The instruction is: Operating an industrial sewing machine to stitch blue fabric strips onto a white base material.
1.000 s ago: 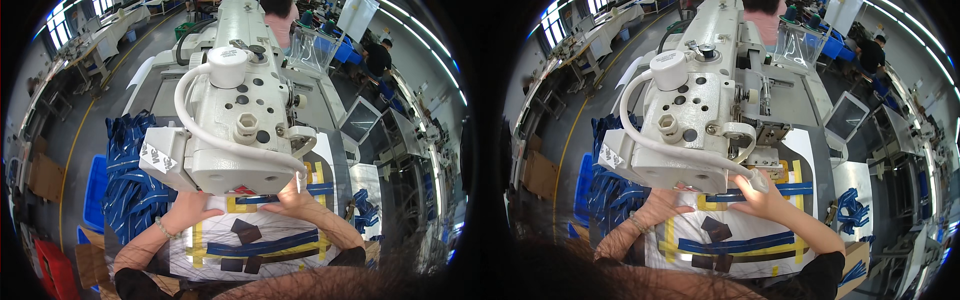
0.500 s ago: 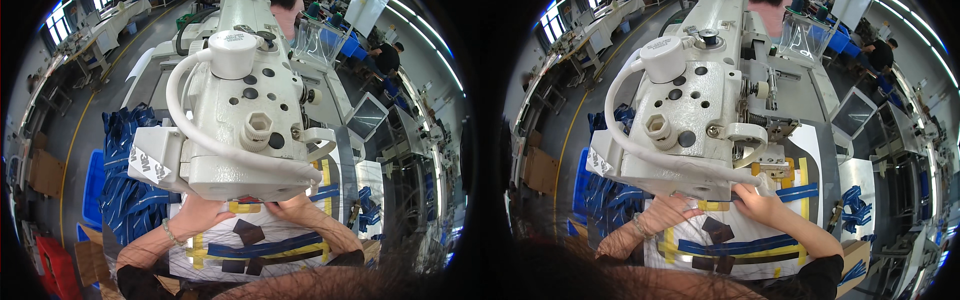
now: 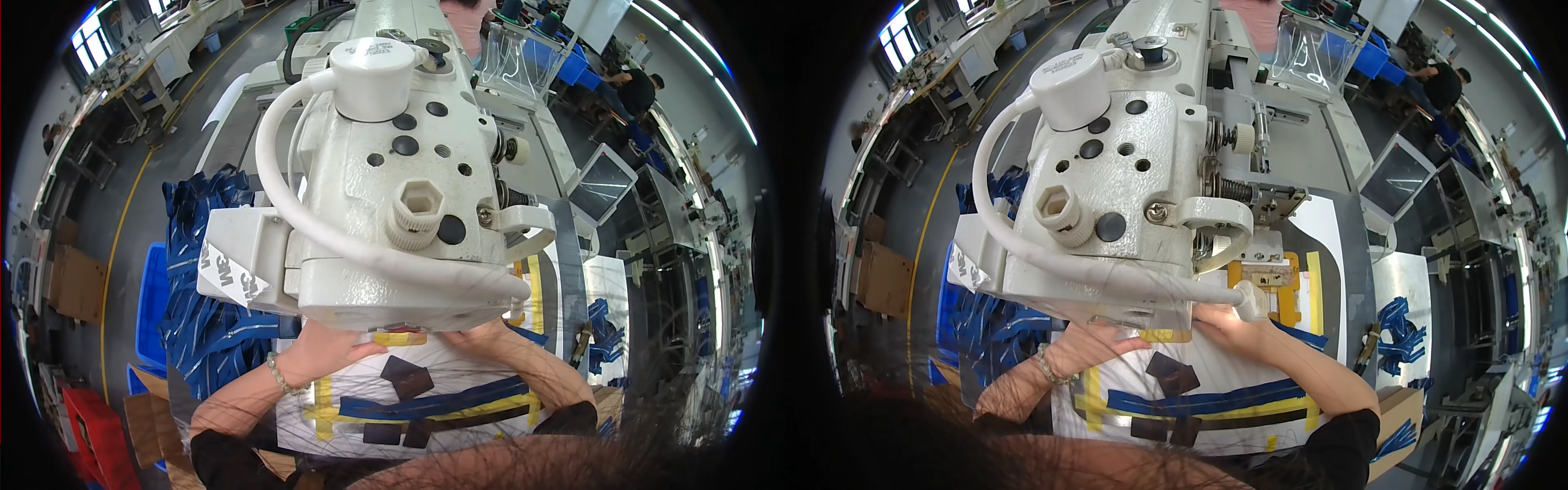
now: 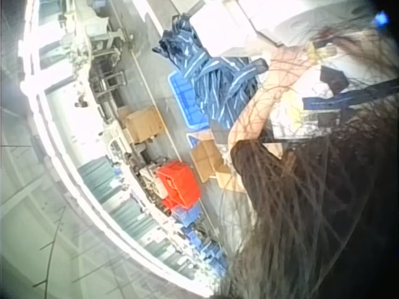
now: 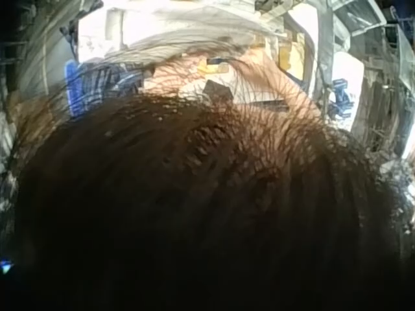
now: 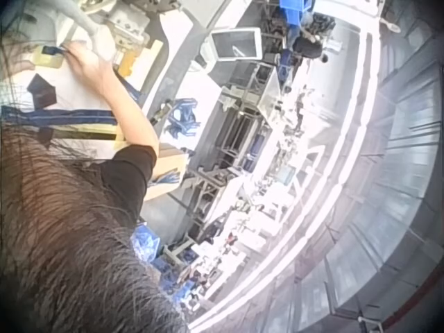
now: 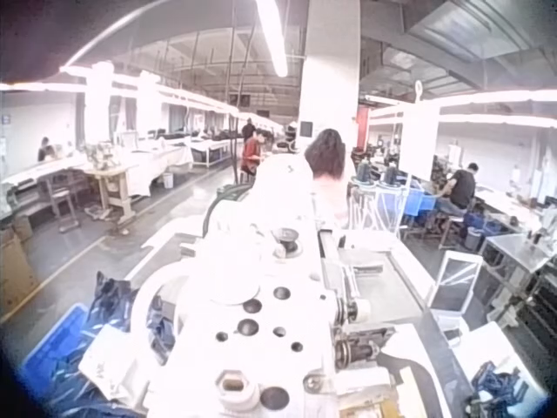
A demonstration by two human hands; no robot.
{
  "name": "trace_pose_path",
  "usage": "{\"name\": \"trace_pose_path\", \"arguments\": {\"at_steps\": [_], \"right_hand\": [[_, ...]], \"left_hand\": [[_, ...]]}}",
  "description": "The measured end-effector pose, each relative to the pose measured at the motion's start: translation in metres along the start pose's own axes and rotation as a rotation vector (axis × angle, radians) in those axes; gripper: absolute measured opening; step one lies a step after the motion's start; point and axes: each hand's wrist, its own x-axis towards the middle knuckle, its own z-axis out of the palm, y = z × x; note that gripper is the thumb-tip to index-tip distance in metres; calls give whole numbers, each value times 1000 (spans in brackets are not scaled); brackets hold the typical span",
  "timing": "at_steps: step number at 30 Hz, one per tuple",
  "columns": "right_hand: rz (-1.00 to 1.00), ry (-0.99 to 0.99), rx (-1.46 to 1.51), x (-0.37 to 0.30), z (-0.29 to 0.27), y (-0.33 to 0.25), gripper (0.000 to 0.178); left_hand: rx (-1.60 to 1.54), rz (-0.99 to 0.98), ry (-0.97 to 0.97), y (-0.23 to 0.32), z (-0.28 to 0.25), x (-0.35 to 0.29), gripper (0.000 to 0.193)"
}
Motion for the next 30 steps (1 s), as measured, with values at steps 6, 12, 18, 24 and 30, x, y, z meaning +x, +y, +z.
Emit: {"name": "trace_pose_path", "arguments": {"at_steps": [6,12,18,24,30], "right_hand": [[-21,67,43,-2,-16,0,27],[66,-217,-3,-14,-42,-16,26],[275,-321,-302,-14,-79,-45,24],[294,-143,-98,-23,-91,-80,28],[167,-370,372,-36,-87,-103,20]], "left_hand": [[-19,-47,-27,5,1,1,40],[-102,-16,-15,10,-3,6,34],[-169,2,-122,22,-3,13,41],[-33,26,-37,27,-1,22,53],[-972,-30,-250,43,-16,15,52]]}}
